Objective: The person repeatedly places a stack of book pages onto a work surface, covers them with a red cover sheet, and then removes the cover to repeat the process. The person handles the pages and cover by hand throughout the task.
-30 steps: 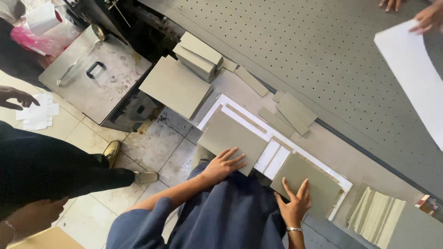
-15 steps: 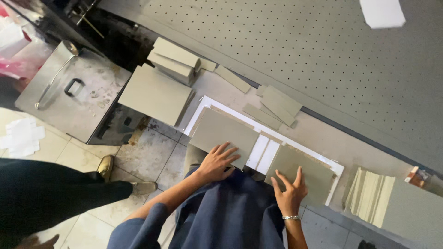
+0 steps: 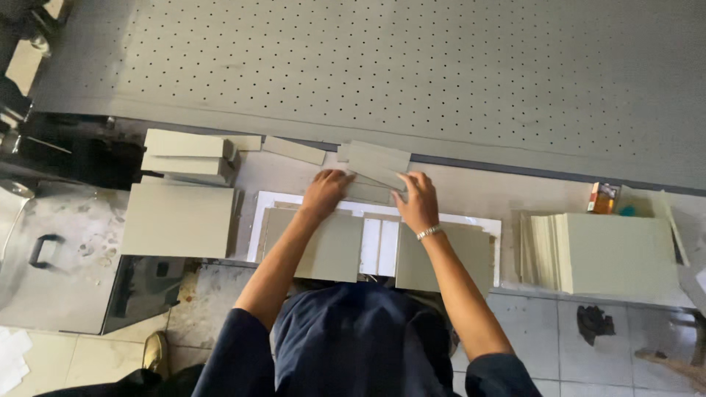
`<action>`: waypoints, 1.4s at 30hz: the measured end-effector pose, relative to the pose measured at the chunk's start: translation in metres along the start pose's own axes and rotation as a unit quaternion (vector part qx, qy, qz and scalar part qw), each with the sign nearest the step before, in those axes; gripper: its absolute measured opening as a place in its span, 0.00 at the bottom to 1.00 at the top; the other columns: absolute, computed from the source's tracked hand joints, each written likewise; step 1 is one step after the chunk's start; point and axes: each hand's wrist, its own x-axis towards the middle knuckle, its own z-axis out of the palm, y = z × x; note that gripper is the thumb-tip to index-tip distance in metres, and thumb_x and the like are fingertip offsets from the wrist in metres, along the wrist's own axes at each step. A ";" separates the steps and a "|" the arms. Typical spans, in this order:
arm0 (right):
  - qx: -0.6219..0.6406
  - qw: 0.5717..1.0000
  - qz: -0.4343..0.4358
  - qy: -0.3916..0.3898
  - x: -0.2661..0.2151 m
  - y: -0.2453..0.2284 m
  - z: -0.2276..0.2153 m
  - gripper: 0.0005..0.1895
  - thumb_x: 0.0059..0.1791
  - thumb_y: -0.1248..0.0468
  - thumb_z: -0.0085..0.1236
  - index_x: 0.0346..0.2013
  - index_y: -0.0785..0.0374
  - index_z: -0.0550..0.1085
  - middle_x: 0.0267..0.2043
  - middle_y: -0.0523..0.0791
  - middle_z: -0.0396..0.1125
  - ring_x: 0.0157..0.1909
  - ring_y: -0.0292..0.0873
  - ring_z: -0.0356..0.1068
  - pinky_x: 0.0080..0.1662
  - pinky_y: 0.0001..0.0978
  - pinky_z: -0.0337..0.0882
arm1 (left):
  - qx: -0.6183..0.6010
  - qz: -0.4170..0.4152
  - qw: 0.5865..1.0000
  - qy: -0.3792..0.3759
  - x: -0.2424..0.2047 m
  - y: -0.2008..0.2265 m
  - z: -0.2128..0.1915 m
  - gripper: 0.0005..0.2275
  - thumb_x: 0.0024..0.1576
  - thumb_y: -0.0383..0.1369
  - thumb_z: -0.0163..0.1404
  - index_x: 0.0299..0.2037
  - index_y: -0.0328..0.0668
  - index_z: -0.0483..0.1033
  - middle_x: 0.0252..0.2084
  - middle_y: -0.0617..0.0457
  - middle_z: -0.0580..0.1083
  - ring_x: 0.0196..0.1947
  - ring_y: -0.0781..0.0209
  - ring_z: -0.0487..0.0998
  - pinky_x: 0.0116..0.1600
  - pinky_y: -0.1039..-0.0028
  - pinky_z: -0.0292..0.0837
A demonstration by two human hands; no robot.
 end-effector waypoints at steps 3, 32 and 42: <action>-0.009 0.994 -0.037 -0.104 0.040 0.009 0.026 0.33 0.41 0.59 0.72 0.61 0.51 0.74 0.55 0.43 0.66 0.60 0.49 0.69 0.58 0.46 0.71 | -0.030 0.037 0.997 -0.061 0.015 -0.017 0.001 0.21 0.49 0.36 0.65 0.55 0.61 0.78 0.50 0.55 0.72 0.54 0.52 0.76 0.58 0.62 0.77; 0.072 0.968 0.169 -0.172 -0.172 -0.050 -0.040 0.34 0.41 0.58 0.67 0.62 0.59 0.72 0.59 0.50 0.58 0.60 0.58 0.71 0.57 0.43 0.77 | -0.380 -0.172 0.902 -0.111 -0.148 0.117 -0.005 0.20 0.62 0.30 0.49 0.66 0.52 0.73 0.35 0.44 0.80 0.35 0.45 0.83 0.38 0.61 0.77; 0.124 0.954 0.202 -0.185 -0.179 -0.074 -0.040 0.37 0.42 0.58 0.68 0.65 0.63 0.70 0.57 0.51 0.57 0.61 0.62 0.69 0.57 0.46 0.77 | -0.385 -0.180 0.897 -0.121 -0.152 0.133 -0.025 0.20 0.65 0.29 0.45 0.69 0.46 0.68 0.38 0.40 0.76 0.39 0.38 0.80 0.40 0.57 0.76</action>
